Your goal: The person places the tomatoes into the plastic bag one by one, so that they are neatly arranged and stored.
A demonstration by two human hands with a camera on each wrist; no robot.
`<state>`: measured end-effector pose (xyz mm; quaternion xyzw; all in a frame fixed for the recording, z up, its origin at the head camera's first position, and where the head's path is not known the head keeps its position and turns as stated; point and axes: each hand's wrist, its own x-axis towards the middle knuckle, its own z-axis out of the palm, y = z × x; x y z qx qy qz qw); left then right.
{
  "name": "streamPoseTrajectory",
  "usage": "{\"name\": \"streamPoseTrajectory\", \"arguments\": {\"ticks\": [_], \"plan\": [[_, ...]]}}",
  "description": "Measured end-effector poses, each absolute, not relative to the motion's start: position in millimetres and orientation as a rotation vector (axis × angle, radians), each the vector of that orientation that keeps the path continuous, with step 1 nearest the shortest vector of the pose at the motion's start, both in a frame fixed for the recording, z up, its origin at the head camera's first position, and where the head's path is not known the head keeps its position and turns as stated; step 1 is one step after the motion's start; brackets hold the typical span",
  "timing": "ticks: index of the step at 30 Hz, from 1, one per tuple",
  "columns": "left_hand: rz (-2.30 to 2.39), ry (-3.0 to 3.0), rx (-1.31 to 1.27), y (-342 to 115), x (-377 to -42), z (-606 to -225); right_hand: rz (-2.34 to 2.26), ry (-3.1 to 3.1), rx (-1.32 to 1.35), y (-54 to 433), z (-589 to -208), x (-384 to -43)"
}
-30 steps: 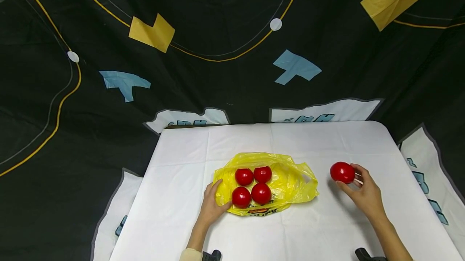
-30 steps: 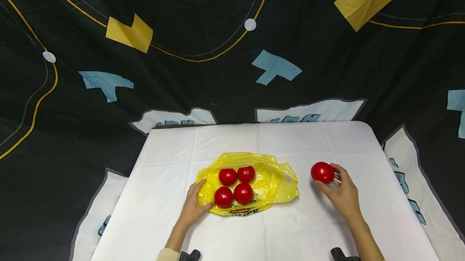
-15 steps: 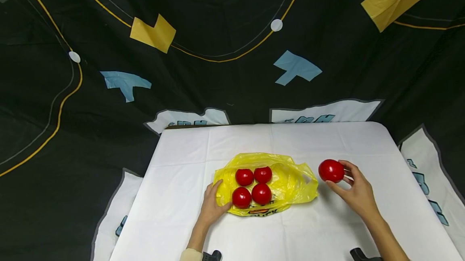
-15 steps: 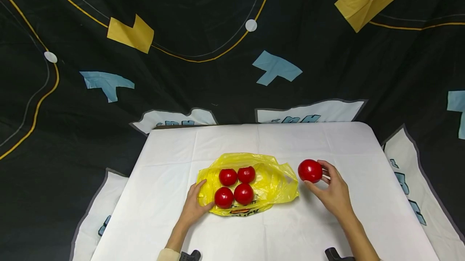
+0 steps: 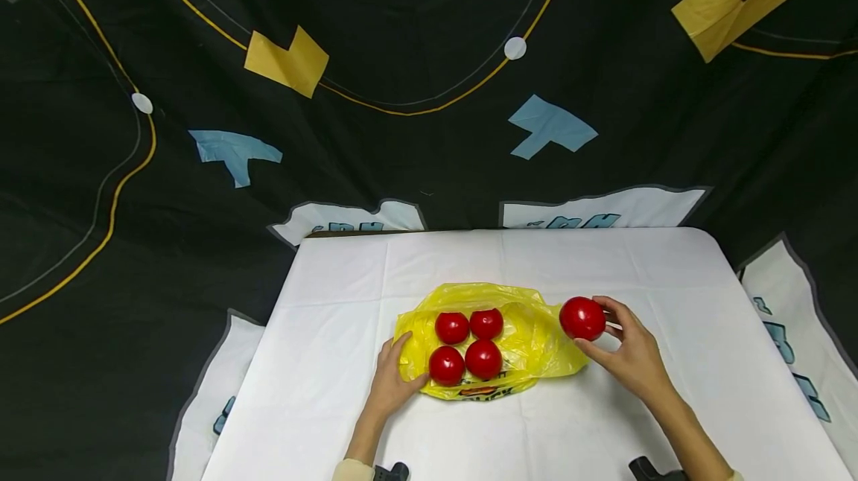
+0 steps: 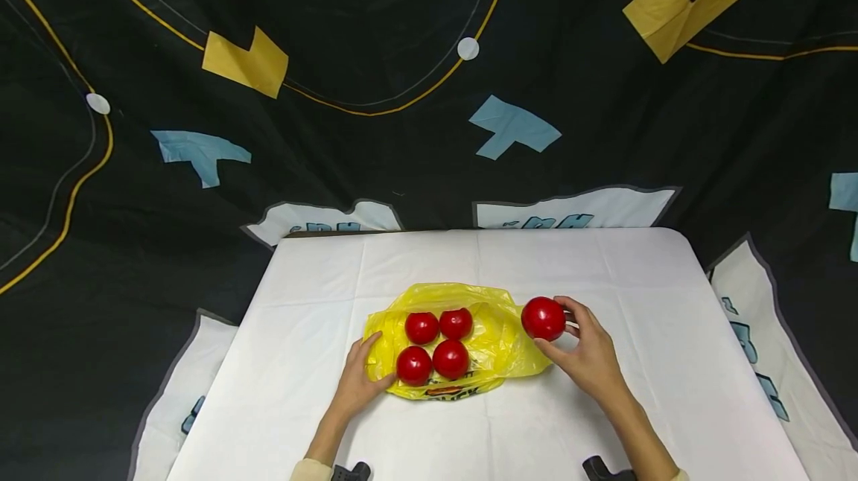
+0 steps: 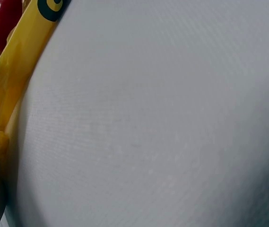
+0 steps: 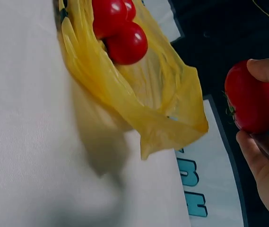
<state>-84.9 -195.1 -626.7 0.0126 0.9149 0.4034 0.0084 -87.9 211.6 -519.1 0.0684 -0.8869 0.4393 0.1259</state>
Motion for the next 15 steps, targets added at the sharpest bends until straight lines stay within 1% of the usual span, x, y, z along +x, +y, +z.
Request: {"name": "streamPoseTrajectory", "arguments": {"ticks": [8,15], "plan": [[1.259,2.875,0.068,-194.9,-84.9,-626.6,1.285,-2.596,0.278,199.8,-523.1,-91.1],[1.266,2.882,0.085,-194.8,-84.9,-625.3,1.29,-2.608,0.353,190.4,-535.1,-95.6]]}}
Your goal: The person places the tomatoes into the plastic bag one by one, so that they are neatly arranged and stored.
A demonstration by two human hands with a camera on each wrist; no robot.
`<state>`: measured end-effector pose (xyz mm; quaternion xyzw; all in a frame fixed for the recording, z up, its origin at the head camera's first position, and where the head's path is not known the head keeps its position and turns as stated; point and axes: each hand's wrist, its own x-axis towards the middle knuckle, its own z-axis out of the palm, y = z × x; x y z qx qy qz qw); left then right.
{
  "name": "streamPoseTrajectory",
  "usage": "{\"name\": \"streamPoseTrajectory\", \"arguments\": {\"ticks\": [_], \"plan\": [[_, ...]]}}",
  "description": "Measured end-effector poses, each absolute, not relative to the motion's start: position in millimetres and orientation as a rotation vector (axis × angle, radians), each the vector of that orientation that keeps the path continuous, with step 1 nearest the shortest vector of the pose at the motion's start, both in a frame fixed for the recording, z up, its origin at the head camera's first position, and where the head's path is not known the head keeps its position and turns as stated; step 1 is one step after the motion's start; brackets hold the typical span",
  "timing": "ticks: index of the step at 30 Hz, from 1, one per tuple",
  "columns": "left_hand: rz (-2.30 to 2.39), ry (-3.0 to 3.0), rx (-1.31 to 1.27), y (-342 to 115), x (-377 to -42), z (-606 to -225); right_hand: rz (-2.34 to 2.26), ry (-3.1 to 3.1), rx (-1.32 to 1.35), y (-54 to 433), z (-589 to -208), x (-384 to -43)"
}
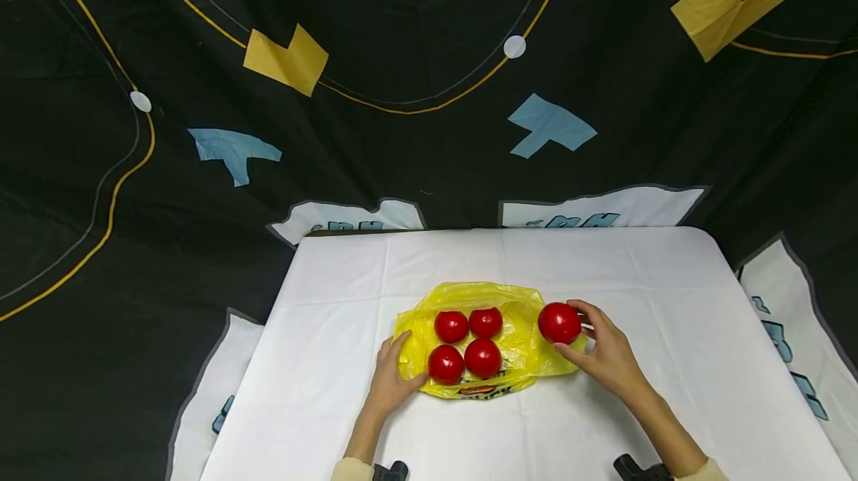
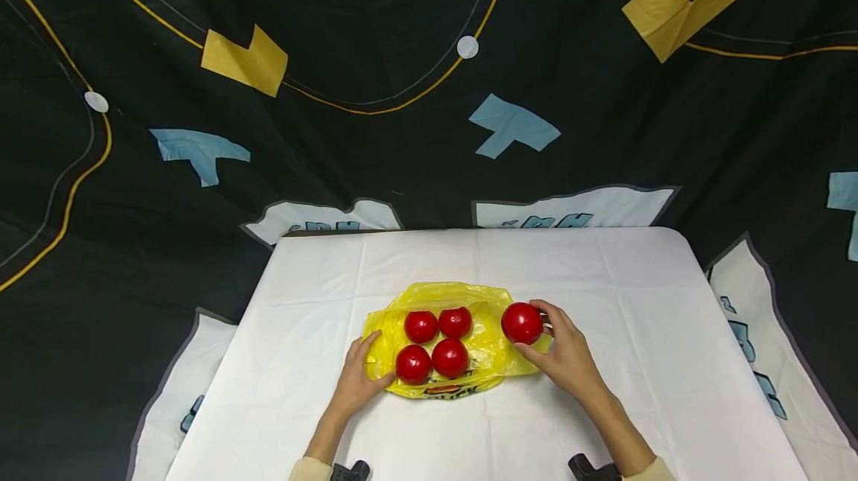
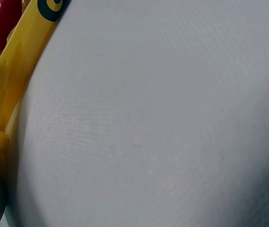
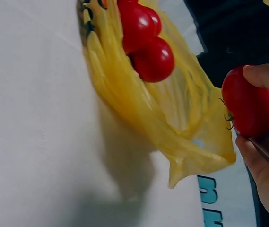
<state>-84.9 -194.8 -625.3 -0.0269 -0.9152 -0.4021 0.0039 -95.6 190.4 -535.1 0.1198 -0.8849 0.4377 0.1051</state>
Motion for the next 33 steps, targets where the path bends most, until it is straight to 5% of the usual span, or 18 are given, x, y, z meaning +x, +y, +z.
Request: {"name": "streamPoseTrajectory", "arguments": {"ticks": [33], "plan": [[-1.255,-2.884,-0.078,-194.7,-84.8,-625.6,1.249,-2.484,0.54,164.6,-593.4,-115.5]]}}
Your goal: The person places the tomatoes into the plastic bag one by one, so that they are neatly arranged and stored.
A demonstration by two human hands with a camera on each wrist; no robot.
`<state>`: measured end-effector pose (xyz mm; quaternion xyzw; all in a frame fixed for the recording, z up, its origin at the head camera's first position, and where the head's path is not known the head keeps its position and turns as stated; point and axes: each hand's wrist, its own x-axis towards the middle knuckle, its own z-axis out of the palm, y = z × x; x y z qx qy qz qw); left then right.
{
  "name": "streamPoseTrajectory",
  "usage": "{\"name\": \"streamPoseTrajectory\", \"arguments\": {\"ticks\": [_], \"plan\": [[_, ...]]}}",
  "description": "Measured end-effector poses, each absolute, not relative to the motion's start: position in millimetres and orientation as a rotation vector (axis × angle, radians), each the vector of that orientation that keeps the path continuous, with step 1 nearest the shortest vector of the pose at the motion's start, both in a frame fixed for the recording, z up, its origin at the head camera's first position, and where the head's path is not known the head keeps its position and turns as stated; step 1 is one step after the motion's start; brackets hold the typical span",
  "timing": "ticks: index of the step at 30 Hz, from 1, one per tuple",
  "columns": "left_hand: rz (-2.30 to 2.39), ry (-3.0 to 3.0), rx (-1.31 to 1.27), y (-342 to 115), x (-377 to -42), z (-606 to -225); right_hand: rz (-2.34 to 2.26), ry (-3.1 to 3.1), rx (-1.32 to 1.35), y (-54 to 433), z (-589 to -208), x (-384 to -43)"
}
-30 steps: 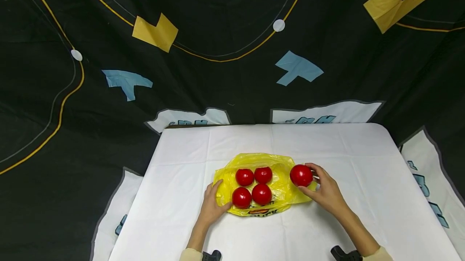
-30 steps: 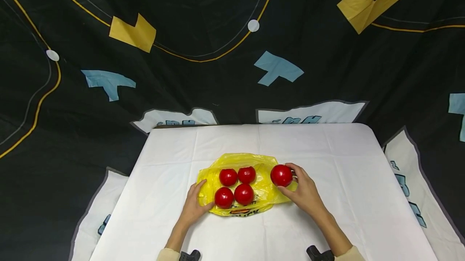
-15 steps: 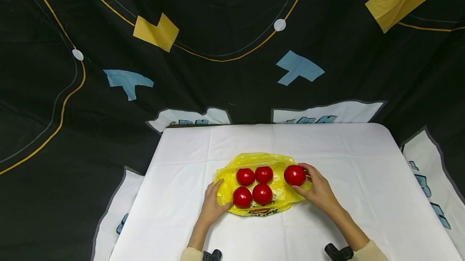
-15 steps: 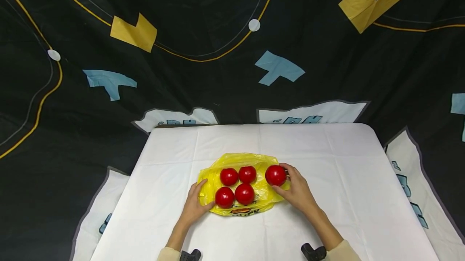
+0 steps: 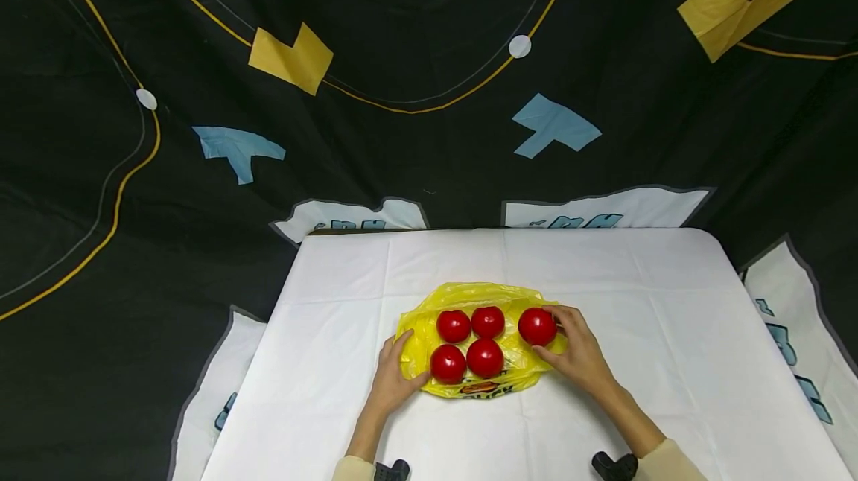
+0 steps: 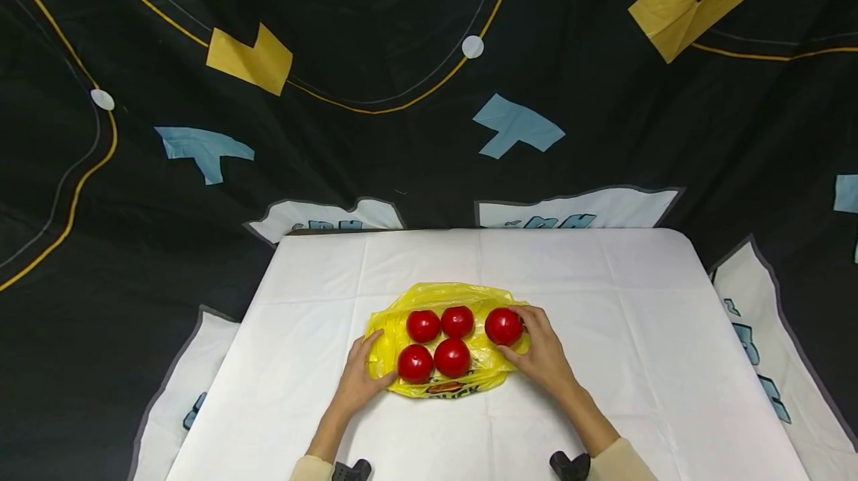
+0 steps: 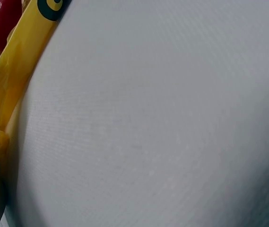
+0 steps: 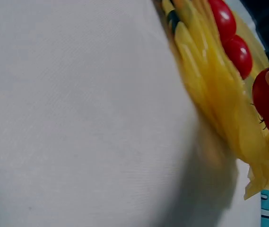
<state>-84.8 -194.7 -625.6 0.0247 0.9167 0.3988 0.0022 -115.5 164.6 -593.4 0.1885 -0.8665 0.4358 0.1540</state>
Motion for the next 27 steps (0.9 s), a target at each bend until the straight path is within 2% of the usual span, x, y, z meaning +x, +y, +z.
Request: {"name": "streamPoseTrajectory", "arguments": {"ticks": [13,27], "plan": [[1.25,2.873,0.069,-194.9,-84.9,-625.0,1.142,-2.514,0.586,156.4,-609.3,-118.2],[1.247,2.864,0.05,-194.7,-84.3,-624.7,1.131,-2.539,0.597,148.2,-610.4,-117.9]]}}
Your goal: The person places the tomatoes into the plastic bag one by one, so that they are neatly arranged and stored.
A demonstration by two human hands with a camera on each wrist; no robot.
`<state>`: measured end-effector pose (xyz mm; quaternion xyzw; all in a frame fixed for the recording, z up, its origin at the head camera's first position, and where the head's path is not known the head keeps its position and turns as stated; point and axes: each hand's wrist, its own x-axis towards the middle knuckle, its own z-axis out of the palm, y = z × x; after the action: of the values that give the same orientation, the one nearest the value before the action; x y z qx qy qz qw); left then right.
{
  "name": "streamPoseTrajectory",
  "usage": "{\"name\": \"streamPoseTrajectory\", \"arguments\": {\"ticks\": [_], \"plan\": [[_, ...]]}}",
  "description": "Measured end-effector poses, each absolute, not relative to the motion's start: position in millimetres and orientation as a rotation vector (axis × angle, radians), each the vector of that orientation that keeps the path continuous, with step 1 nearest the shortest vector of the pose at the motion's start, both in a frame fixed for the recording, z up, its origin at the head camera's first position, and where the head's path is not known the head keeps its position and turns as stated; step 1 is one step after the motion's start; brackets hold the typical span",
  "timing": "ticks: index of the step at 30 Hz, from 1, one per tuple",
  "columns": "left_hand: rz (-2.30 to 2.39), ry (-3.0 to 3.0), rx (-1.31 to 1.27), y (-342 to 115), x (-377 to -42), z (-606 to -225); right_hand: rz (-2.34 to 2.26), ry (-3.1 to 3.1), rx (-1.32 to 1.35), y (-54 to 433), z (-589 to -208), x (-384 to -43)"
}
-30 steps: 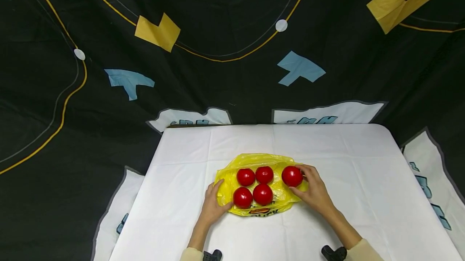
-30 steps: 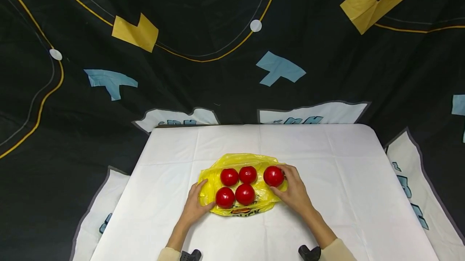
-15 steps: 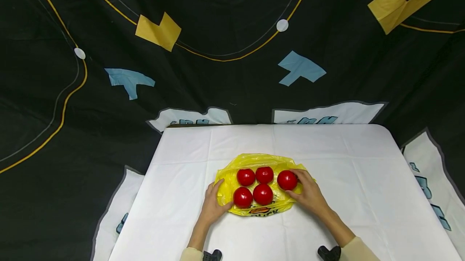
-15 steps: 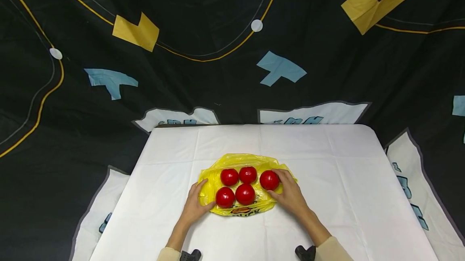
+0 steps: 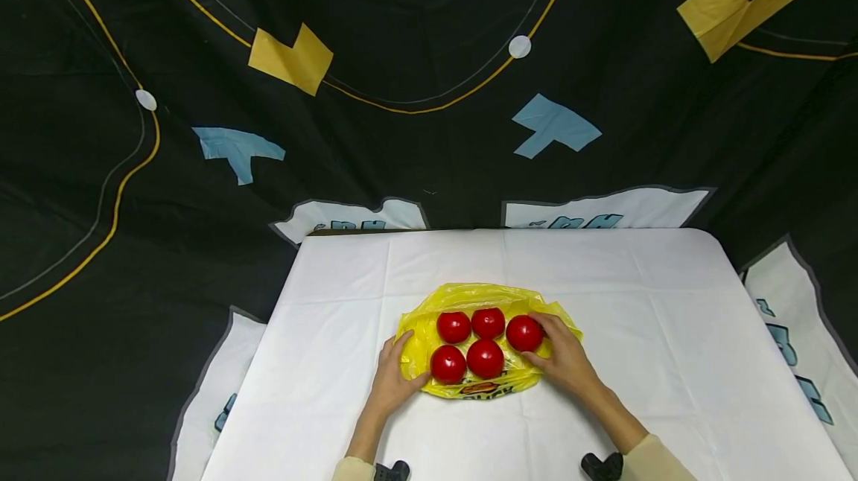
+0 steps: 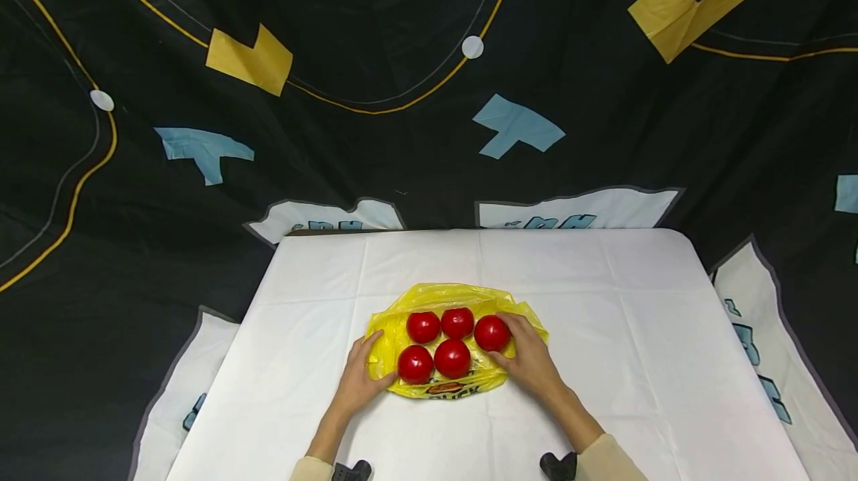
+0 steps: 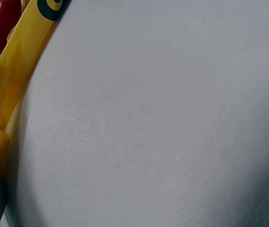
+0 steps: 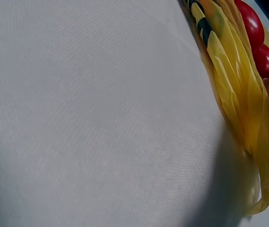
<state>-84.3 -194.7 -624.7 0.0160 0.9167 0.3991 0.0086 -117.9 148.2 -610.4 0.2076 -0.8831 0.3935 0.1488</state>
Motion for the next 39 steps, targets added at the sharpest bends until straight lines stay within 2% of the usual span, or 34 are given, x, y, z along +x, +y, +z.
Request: {"name": "streamPoseTrajectory", "arguments": {"ticks": [25,39], "plan": [[1.249,2.875,0.065,-194.0,-85.6,-624.6,1.124,-2.637,0.54,147.8,-613.8,-117.6],[1.239,2.878,0.059,-194.5,-84.9,-625.4,1.144,-2.635,0.546,154.4,-601.6,-114.4]]}}
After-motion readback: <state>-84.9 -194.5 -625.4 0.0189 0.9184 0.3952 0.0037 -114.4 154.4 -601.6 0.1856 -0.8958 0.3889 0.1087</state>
